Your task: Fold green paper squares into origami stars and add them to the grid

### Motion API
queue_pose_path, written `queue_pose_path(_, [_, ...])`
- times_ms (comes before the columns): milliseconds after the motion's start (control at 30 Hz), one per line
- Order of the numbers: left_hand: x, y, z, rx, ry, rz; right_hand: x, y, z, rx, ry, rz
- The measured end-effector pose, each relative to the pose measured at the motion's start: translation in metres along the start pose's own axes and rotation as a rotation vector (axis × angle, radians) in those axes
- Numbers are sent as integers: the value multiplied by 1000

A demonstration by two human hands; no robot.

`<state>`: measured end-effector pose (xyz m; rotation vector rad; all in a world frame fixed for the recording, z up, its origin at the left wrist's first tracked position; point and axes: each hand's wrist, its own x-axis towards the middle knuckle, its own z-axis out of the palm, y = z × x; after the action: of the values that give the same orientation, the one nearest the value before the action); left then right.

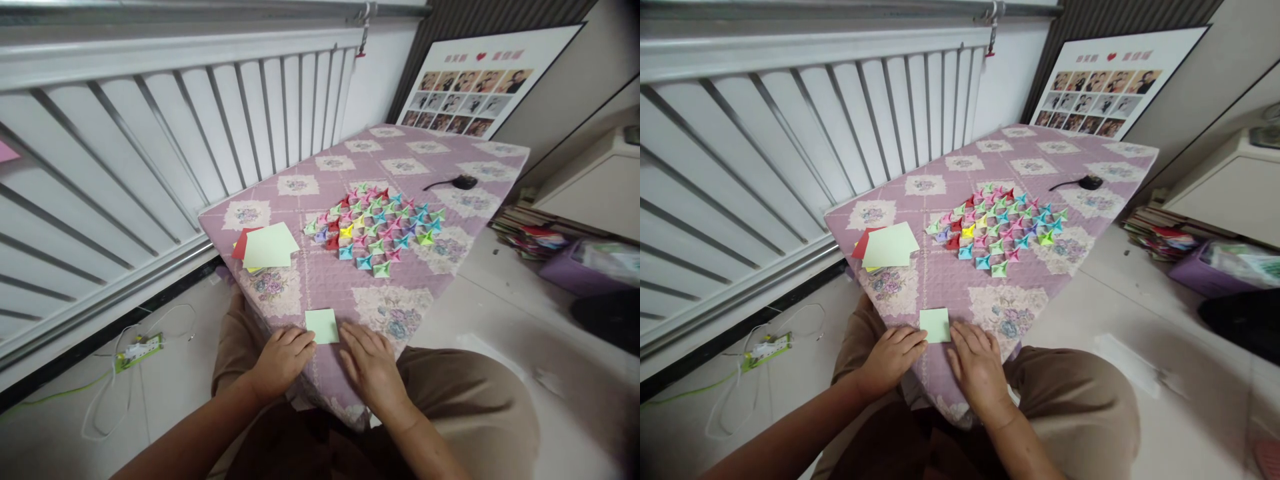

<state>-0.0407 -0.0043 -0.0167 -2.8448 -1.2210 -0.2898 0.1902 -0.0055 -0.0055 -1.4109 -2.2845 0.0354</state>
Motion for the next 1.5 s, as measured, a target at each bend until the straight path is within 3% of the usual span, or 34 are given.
queue_pose_path(167, [1,2,-6,-30,-10,-18,10,-14,10,-15,-126,17])
queue_pose_path(367, [0,3,-3,-55,3,-40,31,-11,16,-70,-203,88])
queue_pose_path(567, [-9,5,7,-71,80,-83,37,-8,22,-90,-211,115])
queue_pose_path(700, [-11,4,3,-146,60,-115,35,-9,23,-69,-174,121])
queue_pose_path(833, [7,4,-9,-263,-2,-300,34,-11,21,-48,-143,122])
queue_pose_path(967, [33,8,-10,-247,63,-431,34,-15,19,-34,-120,136])
queue_pose_path(1167, [38,7,2,-161,-49,-404,33,-10,22,-12,-133,153])
queue_pose_path(1500, [31,-4,-4,-132,-217,-436,30,9,23,-35,-207,234])
